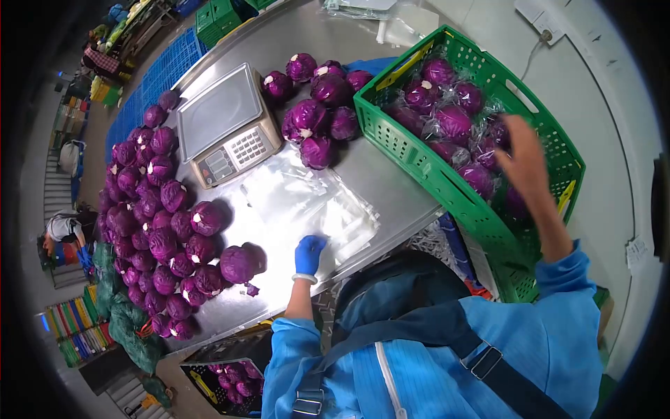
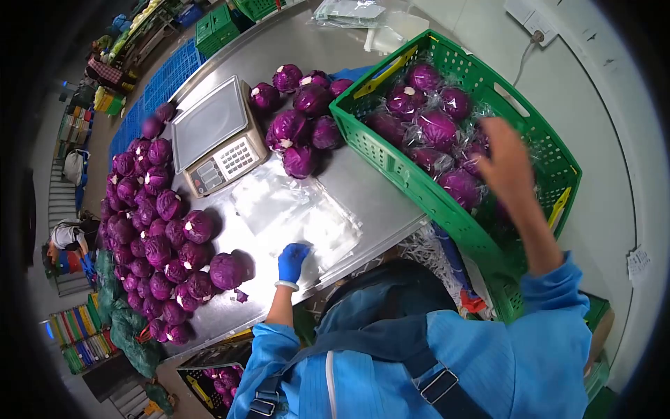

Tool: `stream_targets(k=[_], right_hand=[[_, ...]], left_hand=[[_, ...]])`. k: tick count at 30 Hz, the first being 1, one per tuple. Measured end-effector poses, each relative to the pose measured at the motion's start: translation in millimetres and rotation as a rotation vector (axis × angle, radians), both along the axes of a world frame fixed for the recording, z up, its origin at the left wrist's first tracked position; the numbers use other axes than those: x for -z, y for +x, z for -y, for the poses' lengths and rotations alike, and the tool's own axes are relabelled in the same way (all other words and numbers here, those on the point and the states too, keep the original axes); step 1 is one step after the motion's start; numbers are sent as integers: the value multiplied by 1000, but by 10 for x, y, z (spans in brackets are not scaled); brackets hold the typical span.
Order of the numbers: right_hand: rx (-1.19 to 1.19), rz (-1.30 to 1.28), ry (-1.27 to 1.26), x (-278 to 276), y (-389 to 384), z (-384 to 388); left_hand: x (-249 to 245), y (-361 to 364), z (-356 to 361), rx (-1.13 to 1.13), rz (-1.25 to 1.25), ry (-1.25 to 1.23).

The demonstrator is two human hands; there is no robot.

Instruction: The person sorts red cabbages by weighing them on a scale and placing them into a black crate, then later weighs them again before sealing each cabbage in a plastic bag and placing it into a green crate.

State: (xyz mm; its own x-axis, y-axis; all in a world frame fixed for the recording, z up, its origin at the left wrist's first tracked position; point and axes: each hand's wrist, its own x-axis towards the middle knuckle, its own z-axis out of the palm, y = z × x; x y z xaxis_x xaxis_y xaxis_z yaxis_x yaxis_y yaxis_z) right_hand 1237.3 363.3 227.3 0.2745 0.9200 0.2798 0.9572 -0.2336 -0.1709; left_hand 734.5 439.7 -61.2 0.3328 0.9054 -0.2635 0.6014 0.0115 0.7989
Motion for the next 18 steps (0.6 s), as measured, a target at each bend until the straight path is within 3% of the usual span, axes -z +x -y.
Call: stream_targets(k=[1, 2, 3, 4, 5, 6, 7, 8, 9, 11, 14, 15, 16, 18], right_hand=[[48, -418, 13, -42, -529, -84], [-68, -616, -133, 106, -872, -142], [-78, -724, -275, 237, -1351, -155], [-178, -624, -454, 550, -1775, -190], [-263, -723, -624, 746, -2196, -239], [-360, -866, -465, 1249, -2612, -200], [-369, -1205, -471, 1625, -2961, -274], [-174, -1552, -465, 1821, -3318, -339], [-133, -1670, -352, 1770, -3536, -378], [-230, -1508, -346, 1680, -3665, -412], [-373, -1210, -463, 1704, -3518, -349], [-417, -1091, -521, 1688, -3490, -333], [-382, -1215, -514, 1712, -3515, -328], [-319, -1456, -494, 1846, -3531, -364]], left_hand=[[-87, 0, -33, -66, 120, 27], [-105, -49, -62, -162, 280, -81], [-281, -58, -86, -183, 354, -127], [-544, -48, -95, -202, 429, -171], [-754, -61, -83, -137, 346, -86], [-962, -78, -56, -69, 261, -2], [-1157, -83, -11, -52, 283, 35], [-1207, -159, 13, -62, 256, 23], [-1226, -275, 15, -155, 369, -100], [-1294, -560, -44, -302, 523, -263], [-1045, -957, -178, -360, 466, -41], [-1176, -887, -197, -213, 449, 13], [-1341, -745, -202, -70, 431, 67], [-1262, -489, -112, 86, 423, -123]])
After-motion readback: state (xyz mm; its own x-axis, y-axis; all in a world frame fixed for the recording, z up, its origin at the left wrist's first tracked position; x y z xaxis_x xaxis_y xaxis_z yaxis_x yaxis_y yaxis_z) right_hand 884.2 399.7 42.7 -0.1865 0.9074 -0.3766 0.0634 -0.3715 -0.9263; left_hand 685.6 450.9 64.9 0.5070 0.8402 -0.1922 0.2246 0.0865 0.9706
